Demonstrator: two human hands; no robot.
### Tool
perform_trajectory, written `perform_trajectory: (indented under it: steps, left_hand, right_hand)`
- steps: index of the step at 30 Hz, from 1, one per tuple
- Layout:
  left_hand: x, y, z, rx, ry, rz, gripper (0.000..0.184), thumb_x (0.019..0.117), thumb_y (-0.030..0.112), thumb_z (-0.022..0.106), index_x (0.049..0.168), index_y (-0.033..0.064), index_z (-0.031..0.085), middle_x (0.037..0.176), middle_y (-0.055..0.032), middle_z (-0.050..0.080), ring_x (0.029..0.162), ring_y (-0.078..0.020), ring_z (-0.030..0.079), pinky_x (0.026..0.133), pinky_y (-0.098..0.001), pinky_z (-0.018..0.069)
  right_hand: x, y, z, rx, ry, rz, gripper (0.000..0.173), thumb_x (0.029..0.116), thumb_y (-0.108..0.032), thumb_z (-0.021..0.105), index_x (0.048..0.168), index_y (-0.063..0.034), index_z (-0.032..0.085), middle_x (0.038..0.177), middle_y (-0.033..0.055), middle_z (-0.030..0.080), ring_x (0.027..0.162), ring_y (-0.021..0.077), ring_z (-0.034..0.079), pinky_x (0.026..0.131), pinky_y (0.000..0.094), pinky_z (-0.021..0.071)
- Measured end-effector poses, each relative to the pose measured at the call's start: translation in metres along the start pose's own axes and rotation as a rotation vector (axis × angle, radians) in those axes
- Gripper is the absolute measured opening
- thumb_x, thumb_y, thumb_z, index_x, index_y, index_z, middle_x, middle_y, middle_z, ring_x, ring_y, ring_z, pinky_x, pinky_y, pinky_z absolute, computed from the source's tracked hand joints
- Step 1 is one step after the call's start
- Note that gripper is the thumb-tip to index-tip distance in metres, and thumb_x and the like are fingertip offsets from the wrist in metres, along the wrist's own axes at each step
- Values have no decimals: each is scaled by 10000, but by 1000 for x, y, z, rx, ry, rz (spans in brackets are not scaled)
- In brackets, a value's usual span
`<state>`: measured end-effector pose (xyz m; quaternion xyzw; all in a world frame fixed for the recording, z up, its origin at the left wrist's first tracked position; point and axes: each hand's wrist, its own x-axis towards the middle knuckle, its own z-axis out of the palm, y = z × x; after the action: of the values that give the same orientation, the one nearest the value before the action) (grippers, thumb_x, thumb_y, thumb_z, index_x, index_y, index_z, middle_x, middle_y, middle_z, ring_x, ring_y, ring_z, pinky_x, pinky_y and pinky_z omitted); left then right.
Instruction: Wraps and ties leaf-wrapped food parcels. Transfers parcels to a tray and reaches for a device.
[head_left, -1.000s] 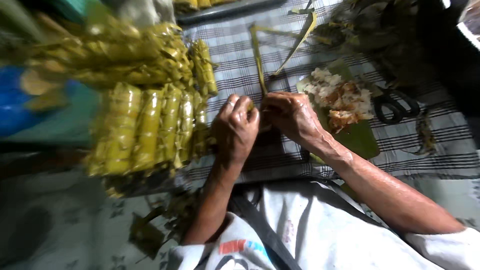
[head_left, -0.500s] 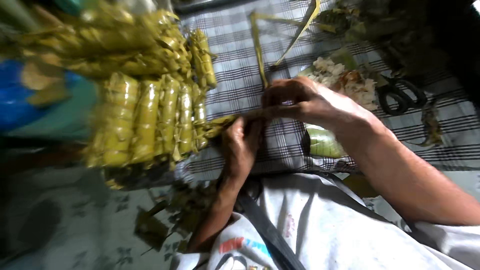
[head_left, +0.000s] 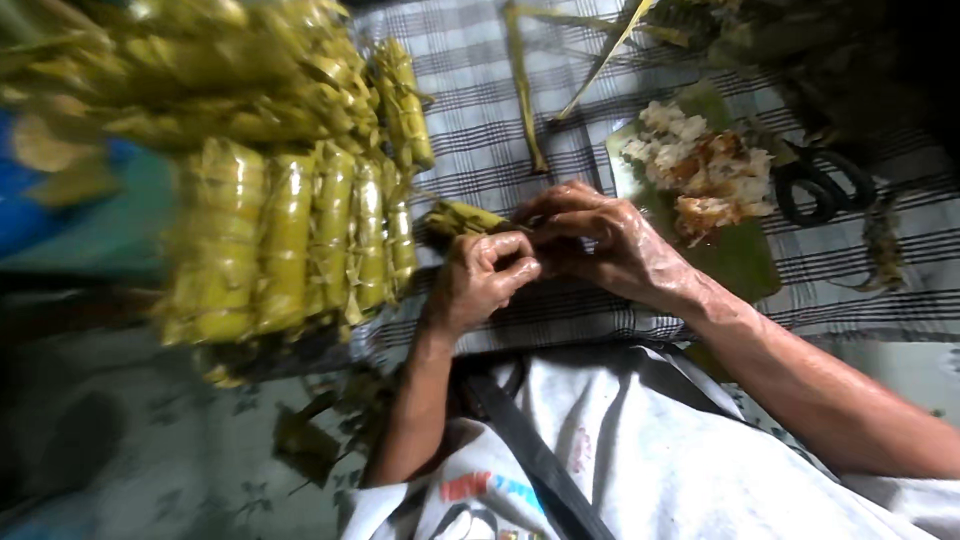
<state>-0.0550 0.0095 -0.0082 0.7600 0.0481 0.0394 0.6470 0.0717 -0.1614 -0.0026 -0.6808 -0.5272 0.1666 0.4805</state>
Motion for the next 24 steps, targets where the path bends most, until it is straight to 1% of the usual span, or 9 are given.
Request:
perform_trajectory:
  steps: [2,3,6,9,12,14,16,19,24]
  left_hand:
    - [2,-2,-9,5,-75,44,116,890,-1,644,790,43,683,608,26,598,447,-7,508,420,-148,451]
    - [4,-3,-11,22,-85,62,116,888,1,638,790,44,683,613,29,601,448,-4,509,421,-145,449]
    - [5,-4,-12,32,-65,100,118,896,1,634,799,40,688,632,25,613,452,-6,507,420,-141,443]
    - [1,-4,-9,-51,-18,95,111,904,-10,624,816,45,663,642,31,598,456,-1,497,422,-135,442]
    - [-2,-7,-4,-122,21,59,115,904,-21,618,823,50,660,649,31,603,457,-2,502,424,-141,451]
    - [-2,-9,-2,-127,27,51,122,897,-36,606,833,43,675,652,26,612,466,-3,502,430,-142,441]
    - [-3,-9,-1,-101,19,53,109,900,-46,627,858,27,695,683,11,643,492,-8,527,447,-145,455]
    - [-3,-5,2,-91,25,34,86,904,-60,655,907,2,715,718,-7,671,514,-19,557,468,-157,487]
    - [-6,-6,10,-120,100,30,118,897,-79,630,875,9,707,720,-4,665,539,-22,569,500,-166,503]
  right_hand:
    - [-4,-3,0,73,-14,53,105,866,-99,701,925,-74,783,1216,71,676,1177,148,603,1012,266,500]
    - [-5,-4,-2,127,-32,97,94,862,-91,702,922,-72,772,1199,62,655,1150,118,599,975,232,509]
    - [-4,-8,-6,291,-62,200,82,878,-19,696,943,-40,741,1076,48,645,938,72,641,770,176,567]
    - [-4,-12,-5,267,-20,203,128,888,9,698,994,-38,751,967,35,655,819,55,645,709,163,566]
    - [-3,-13,-5,93,18,111,106,898,-46,726,988,-51,782,929,31,667,838,52,642,751,171,547]
    - [-4,-15,-3,-20,50,65,104,905,-54,714,975,-62,792,918,38,660,823,54,631,737,170,534]
    - [-4,-16,1,-140,117,-2,130,904,-30,690,976,-50,796,915,73,680,808,92,644,731,206,542]
    - [-2,-14,11,-234,225,-88,147,900,8,665,971,-20,790,927,129,705,854,174,673,781,274,557]
    - [-9,-17,10,-133,143,26,192,905,-42,644,1039,-37,782,999,83,725,936,121,688,853,237,568]
